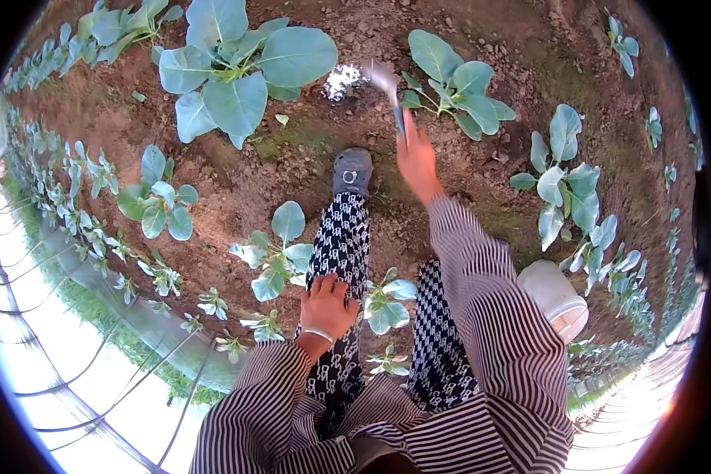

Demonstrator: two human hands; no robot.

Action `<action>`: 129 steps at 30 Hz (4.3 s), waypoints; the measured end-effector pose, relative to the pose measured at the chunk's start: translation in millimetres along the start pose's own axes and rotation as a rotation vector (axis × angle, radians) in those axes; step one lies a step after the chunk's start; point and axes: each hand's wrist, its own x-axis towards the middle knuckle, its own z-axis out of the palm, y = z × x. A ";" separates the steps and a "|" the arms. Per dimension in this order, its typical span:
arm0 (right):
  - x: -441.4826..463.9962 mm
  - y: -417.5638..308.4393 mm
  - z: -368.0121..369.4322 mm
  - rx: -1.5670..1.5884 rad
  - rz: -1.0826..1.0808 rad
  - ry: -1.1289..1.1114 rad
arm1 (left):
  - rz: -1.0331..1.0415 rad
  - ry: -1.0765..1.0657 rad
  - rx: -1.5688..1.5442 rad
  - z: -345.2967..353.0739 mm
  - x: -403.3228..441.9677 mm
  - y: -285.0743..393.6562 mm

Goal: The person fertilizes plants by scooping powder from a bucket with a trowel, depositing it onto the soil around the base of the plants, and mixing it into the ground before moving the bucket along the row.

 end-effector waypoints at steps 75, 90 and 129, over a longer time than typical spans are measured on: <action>-191.1 190.7 -107.1 1.184 0.935 0.207 | 0.174 0.126 0.486 25.6 4.7 58.8; -621.8 236.0 -367.9 1.238 0.932 0.777 | 0.159 -0.043 0.700 58.9 -46.9 371.7; -643.0 415.9 -325.0 1.970 0.932 1.604 | 0.686 -0.162 1.172 99.0 -22.8 451.2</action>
